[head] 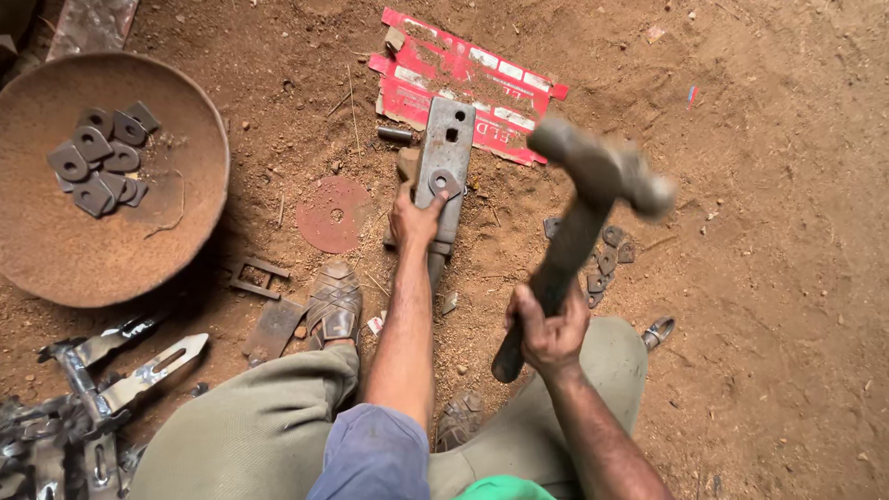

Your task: The person places metal pieces onto an anvil and strikes them with a hammer to flatten or straighten them. They pick up items from a metal bowl, work on them one by one, and place the finished pieces into a separate pile on the ground.

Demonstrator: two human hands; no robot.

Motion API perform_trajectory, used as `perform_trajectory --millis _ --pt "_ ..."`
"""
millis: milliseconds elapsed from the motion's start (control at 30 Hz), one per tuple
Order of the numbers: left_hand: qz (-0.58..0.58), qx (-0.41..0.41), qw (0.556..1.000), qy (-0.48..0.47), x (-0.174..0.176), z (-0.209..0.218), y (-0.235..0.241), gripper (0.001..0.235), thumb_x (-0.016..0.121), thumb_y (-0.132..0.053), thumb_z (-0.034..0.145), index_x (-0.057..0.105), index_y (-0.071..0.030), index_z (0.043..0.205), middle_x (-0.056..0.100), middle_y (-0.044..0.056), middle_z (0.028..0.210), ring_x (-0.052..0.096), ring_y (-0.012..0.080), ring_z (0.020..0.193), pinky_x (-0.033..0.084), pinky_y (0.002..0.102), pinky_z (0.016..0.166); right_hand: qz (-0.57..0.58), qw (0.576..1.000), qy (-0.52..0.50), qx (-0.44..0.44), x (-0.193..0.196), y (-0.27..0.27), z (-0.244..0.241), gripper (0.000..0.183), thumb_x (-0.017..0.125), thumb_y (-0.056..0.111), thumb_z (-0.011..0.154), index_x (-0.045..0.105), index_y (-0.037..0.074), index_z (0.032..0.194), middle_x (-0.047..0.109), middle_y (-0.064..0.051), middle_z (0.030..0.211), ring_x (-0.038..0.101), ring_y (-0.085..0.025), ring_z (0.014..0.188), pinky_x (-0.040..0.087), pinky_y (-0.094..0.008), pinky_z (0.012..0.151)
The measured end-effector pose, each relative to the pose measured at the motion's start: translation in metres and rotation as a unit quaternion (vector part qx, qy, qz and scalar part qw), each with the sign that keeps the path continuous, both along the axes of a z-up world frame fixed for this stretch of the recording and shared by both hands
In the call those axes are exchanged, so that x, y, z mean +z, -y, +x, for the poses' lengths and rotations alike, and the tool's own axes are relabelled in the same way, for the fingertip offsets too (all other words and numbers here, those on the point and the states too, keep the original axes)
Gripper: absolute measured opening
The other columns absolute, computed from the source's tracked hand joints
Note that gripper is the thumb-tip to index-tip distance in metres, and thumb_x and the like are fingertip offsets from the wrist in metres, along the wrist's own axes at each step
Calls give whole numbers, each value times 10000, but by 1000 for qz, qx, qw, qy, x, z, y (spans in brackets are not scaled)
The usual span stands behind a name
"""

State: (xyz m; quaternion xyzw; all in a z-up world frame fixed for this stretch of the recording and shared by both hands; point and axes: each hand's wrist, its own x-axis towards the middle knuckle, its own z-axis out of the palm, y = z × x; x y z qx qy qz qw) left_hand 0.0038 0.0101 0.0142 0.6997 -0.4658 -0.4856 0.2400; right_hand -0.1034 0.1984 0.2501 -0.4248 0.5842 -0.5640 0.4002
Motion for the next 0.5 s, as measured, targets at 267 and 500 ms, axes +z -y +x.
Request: perform_trajectory --millis 267,500 --pt "53 9 998 25 19 5 11 754 933 -451 665 693 -102 1289 742 153 1208 721 299 1049 546 474 901 -173 968 -179 -12 -33 46 -24 153 646 84 1081 513 72 1154 600 -59 885 625 -132 693 546 -302 567" --pt "96 15 995 15 25 3 27 715 938 -425 647 717 -95 1241 763 141 1133 748 275 973 592 454 825 204 934 -282 74 -48 70 -32 173 698 149 974 573 63 1055 599 -16 701 587 -124 514 504 -282 420"
